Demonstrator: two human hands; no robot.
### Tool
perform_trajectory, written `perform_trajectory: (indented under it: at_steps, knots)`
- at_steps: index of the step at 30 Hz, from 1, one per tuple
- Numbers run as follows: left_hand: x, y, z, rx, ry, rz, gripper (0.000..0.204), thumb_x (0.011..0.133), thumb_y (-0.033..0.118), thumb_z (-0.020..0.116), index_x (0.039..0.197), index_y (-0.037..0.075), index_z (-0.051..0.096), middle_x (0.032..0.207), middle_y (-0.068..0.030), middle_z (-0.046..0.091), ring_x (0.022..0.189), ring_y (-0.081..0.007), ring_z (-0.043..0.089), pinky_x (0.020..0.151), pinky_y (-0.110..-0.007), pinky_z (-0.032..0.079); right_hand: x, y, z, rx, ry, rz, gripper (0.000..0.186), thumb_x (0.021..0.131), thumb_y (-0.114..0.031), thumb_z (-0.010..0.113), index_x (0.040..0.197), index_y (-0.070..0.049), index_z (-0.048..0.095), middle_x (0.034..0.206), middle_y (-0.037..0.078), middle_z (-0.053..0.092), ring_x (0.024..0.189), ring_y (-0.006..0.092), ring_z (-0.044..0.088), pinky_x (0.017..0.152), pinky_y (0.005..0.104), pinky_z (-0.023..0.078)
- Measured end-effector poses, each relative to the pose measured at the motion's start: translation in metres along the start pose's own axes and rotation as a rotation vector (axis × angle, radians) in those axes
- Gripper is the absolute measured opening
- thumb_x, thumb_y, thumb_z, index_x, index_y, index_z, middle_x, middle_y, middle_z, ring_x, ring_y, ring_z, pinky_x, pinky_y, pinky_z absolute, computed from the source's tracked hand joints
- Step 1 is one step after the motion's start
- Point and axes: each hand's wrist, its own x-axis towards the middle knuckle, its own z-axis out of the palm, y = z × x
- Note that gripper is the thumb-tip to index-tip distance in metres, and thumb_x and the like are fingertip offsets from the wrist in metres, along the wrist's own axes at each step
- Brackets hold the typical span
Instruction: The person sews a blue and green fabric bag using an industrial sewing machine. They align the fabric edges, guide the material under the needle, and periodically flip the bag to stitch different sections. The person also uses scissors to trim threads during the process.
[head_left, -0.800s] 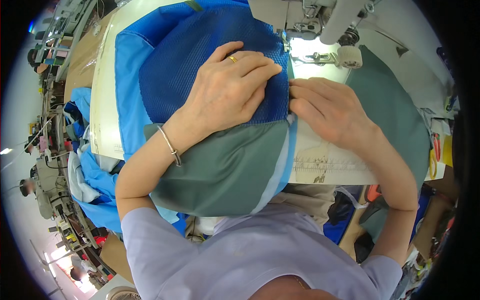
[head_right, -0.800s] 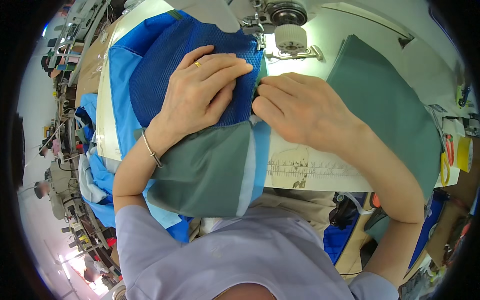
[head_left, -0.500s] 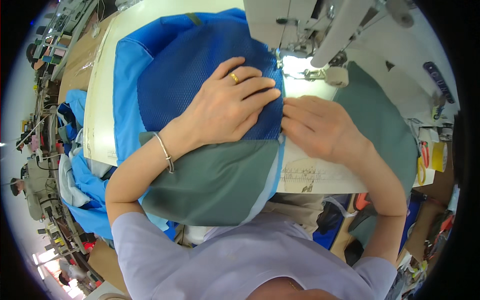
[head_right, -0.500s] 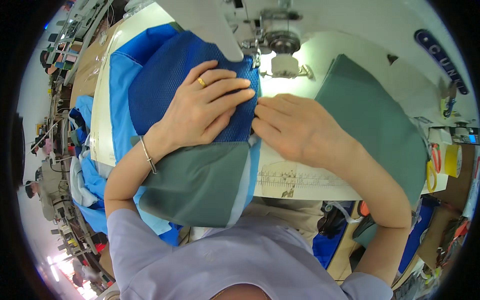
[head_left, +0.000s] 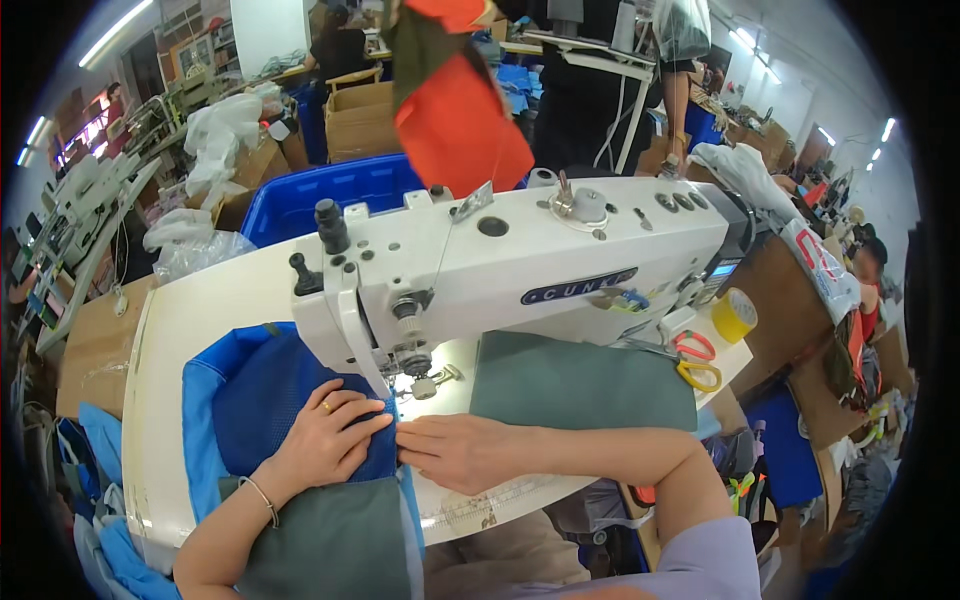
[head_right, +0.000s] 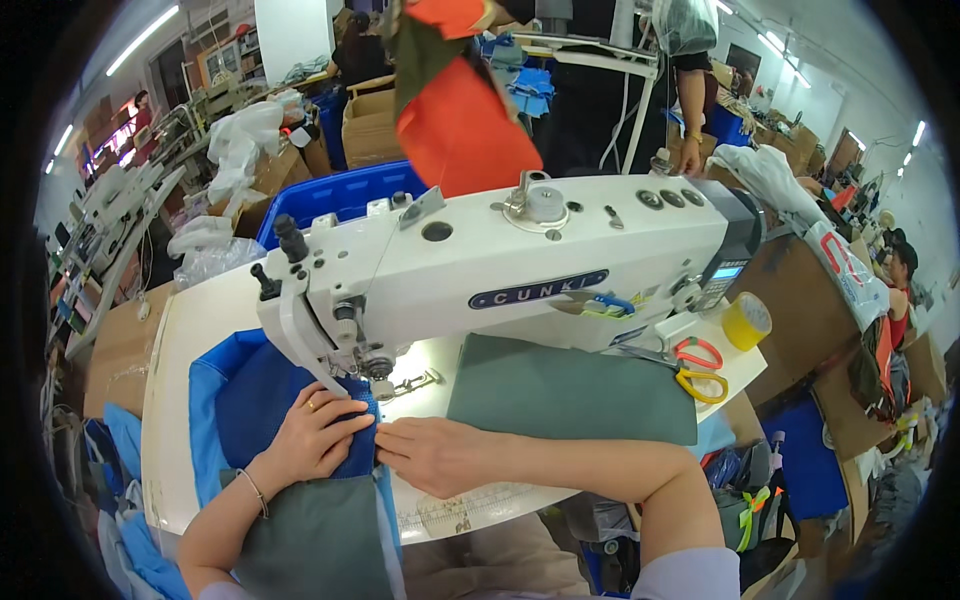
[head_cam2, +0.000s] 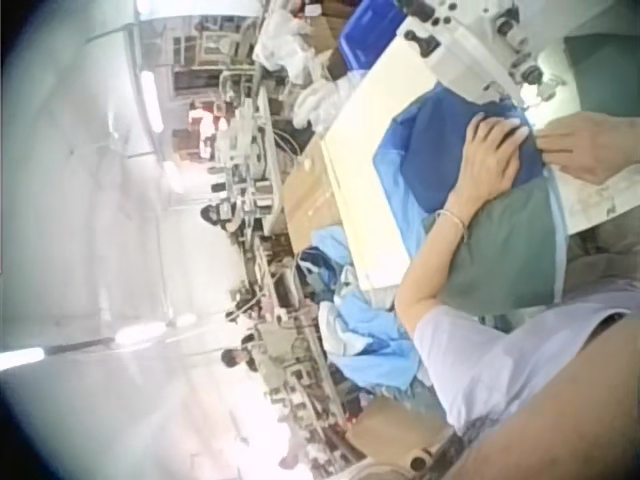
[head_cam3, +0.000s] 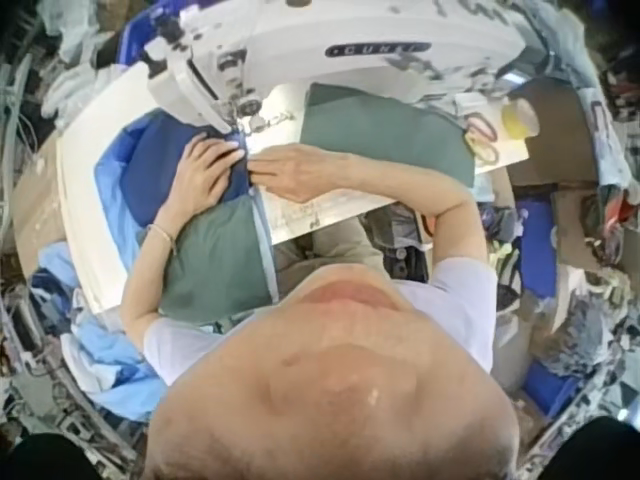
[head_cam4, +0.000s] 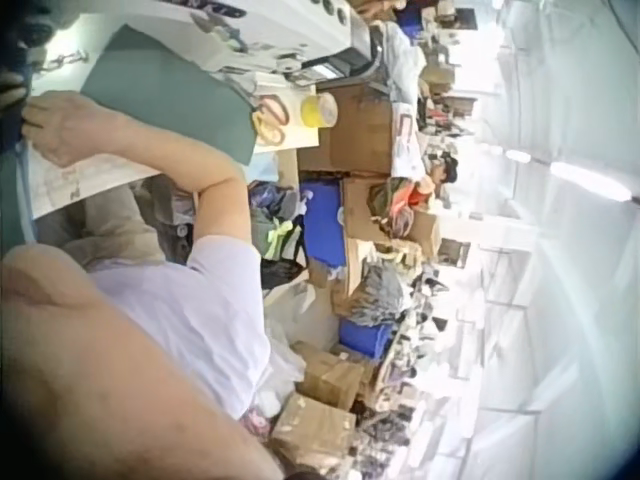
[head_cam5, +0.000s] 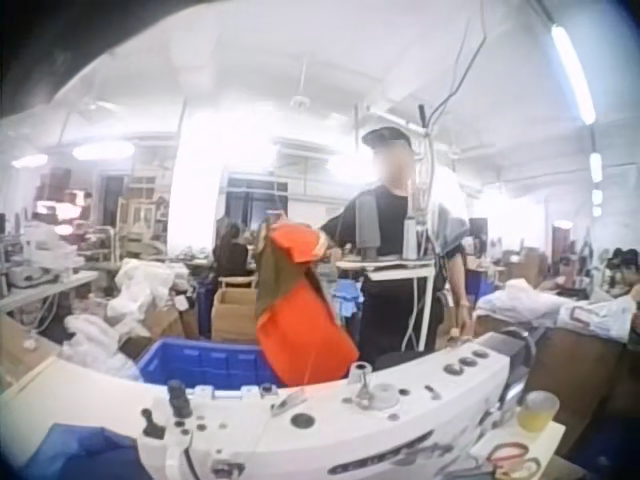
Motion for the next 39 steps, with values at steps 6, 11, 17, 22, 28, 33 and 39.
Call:
perform_trajectory:
  at_steps: [6, 11, 17, 22, 28, 33, 39]
  knots:
    - [0.008, -0.013, 0.004, 0.002, 0.034, 0.035, 0.040, 0.084, 0.011, 0.066, 0.124, 0.012, 0.069, 0.125, -0.0076, 0.066, 0.114, -0.0282, 0.061, 0.112, -0.052, 0.041, 0.003, 0.006, -0.008, 0.004, -0.229, 0.143, 0.037, 0.084, -0.008, 0.064, 0.118, 0.006, 0.064, 0.125, 0.020, 0.062, 0.123, 0.0345, 0.058, 0.105, 0.0411, 0.047]
    - [0.006, -0.019, 0.016, -0.037, 0.095, 0.055, 0.040, 0.086, 0.013, 0.066, 0.126, 0.011, 0.068, 0.128, -0.0068, 0.066, 0.115, -0.0277, 0.061, 0.113, -0.052, 0.040, 0.001, 0.007, -0.012, -0.096, -0.186, 0.108, 0.034, 0.087, -0.008, 0.065, 0.120, 0.002, 0.065, 0.126, 0.018, 0.063, 0.122, 0.0338, 0.059, 0.104, 0.0435, 0.049]
    - [-0.006, -0.022, 0.016, -0.024, 0.228, 0.108, 0.029, 0.083, 0.010, 0.068, 0.112, 0.010, 0.070, 0.123, -0.0100, 0.066, 0.117, -0.0289, 0.060, 0.114, -0.053, 0.040, 0.013, 0.005, -0.015, -0.016, -0.163, 0.118, 0.031, 0.085, -0.007, 0.068, 0.114, 0.002, 0.067, 0.123, 0.019, 0.064, 0.114, 0.0369, 0.063, 0.099, 0.0458, 0.052]
    - [-0.013, 0.000, -0.041, 0.252, 0.520, 0.122, 0.033, 0.074, 0.006, 0.070, 0.107, 0.011, 0.071, 0.127, -0.0091, 0.066, 0.121, -0.0318, 0.059, 0.109, -0.055, 0.045, 0.012, 0.002, -0.014, -0.053, -0.155, 0.115, 0.029, 0.082, -0.006, 0.069, 0.110, 0.003, 0.068, 0.121, 0.022, 0.065, 0.112, 0.0397, 0.064, 0.100, 0.0474, 0.052]
    - [-0.079, 0.001, -0.148, 0.967, 0.741, -0.208, 0.040, 0.072, 0.015, 0.077, 0.111, 0.022, 0.072, 0.141, -0.0070, 0.058, 0.129, -0.0354, 0.053, 0.112, -0.063, 0.033, 0.009, -0.001, -0.011, -0.070, -0.113, 0.115, 0.024, 0.083, 0.000, 0.065, 0.106, 0.008, 0.067, 0.120, 0.023, 0.065, 0.108, 0.0418, 0.064, 0.094, 0.0477, 0.052]
    - [-0.197, -0.066, -0.171, 1.129, 0.521, -0.896, 0.081, 0.076, 0.054, 0.079, 0.148, 0.030, 0.051, 0.162, -0.0128, 0.033, 0.147, -0.0439, 0.030, 0.113, -0.075, 0.019, 0.012, -0.001, -0.006, -0.056, -0.108, 0.109, 0.024, 0.084, 0.003, 0.063, 0.107, 0.007, 0.067, 0.120, 0.023, 0.065, 0.107, 0.0409, 0.065, 0.093, 0.0462, 0.052]
    - [-0.281, -0.117, -0.151, 0.514, 0.377, -1.691, 0.097, 0.074, 0.059, 0.078, 0.157, 0.029, 0.038, 0.160, -0.0171, 0.036, 0.144, -0.0492, 0.035, 0.110, -0.073, 0.030, 0.019, -0.001, -0.007, -0.074, -0.076, 0.090, 0.022, 0.083, 0.003, 0.065, 0.105, 0.006, 0.067, 0.117, 0.021, 0.067, 0.104, 0.0401, 0.066, 0.090, 0.0455, 0.053]
